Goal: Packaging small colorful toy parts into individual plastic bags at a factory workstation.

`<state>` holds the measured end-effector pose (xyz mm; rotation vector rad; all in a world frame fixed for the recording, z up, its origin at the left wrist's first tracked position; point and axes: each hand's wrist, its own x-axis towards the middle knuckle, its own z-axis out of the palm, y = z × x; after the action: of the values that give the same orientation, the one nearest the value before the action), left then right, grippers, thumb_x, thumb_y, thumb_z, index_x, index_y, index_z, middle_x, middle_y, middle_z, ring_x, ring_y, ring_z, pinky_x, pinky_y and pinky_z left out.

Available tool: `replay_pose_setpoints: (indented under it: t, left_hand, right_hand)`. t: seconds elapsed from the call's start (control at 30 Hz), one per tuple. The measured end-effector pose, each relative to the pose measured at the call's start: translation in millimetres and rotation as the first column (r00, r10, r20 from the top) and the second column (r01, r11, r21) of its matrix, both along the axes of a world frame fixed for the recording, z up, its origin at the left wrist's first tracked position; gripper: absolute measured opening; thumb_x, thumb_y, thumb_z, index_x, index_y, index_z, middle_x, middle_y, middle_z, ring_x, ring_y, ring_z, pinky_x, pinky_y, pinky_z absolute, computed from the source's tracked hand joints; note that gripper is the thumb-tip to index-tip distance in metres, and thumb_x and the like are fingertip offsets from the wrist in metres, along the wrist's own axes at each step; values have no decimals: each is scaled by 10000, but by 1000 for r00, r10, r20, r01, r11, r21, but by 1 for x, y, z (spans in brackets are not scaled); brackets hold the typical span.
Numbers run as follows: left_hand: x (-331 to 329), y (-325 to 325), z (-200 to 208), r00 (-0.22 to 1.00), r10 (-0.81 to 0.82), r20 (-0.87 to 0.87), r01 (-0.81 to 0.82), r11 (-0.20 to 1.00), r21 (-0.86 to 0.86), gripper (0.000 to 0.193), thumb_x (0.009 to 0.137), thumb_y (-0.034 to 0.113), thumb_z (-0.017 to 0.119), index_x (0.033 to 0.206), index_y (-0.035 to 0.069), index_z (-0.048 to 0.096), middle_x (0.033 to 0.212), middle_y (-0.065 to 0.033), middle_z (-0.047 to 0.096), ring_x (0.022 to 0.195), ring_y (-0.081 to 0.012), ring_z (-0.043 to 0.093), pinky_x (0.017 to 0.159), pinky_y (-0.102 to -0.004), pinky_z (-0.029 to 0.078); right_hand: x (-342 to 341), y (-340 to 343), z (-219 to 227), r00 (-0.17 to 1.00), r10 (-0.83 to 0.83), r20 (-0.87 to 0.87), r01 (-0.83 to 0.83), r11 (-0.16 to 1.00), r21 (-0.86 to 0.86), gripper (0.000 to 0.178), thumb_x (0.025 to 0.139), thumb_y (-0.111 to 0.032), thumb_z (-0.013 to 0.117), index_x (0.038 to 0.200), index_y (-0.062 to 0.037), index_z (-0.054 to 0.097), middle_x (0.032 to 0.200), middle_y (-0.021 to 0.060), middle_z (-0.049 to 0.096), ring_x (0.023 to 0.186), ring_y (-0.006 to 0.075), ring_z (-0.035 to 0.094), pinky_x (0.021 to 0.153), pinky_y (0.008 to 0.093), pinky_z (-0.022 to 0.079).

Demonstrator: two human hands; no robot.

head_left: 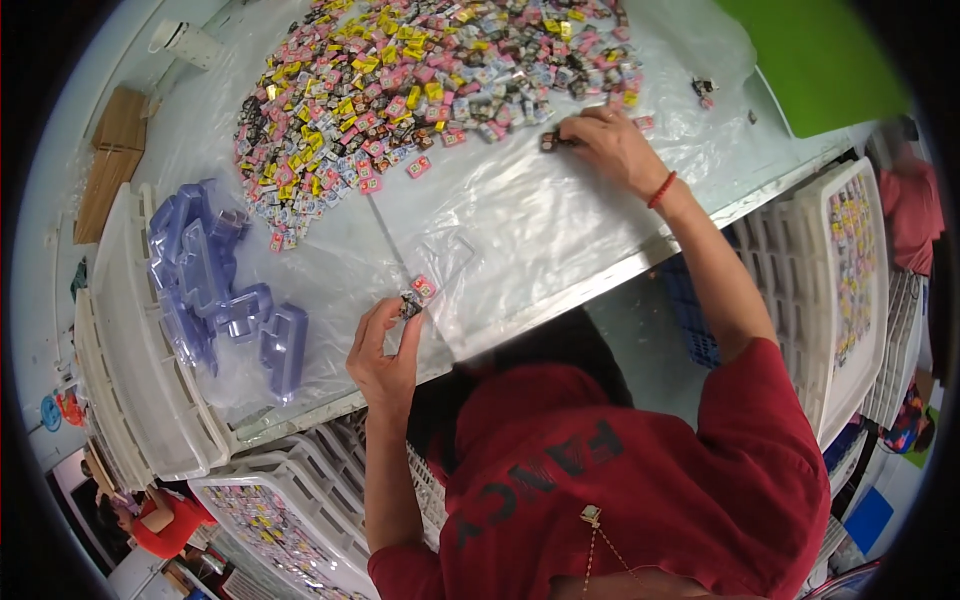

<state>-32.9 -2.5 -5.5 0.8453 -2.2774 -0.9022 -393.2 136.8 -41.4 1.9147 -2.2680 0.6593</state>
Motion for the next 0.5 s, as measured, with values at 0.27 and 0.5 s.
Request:
replay_pose_setpoints:
  t: [0.27, 0.5]
  left_hand:
    - [9, -5, -12, 996, 76, 48, -75, 997, -29, 227, 750, 35, 741, 961, 29, 658, 963, -91, 668, 814, -242, 632, 709, -314, 506]
    - [2, -3, -17, 1000, -21, -10, 17, 955, -295, 256, 698, 48, 762, 928, 36, 651, 960, -75, 662, 871, -274, 605, 769, -359, 489]
  right_hand:
    - [1, -5, 3, 999, 41, 28, -44, 990, 137, 240, 784, -109, 638, 1024, -109, 628, 998, 61, 644, 953, 259, 585, 859, 371, 447]
    - [10, 2, 0, 989, -24, -147, 29, 999, 32, 259, 798, -98, 650, 1054, -72, 615, 1014, 79, 656, 952, 276, 595, 859, 375, 431]
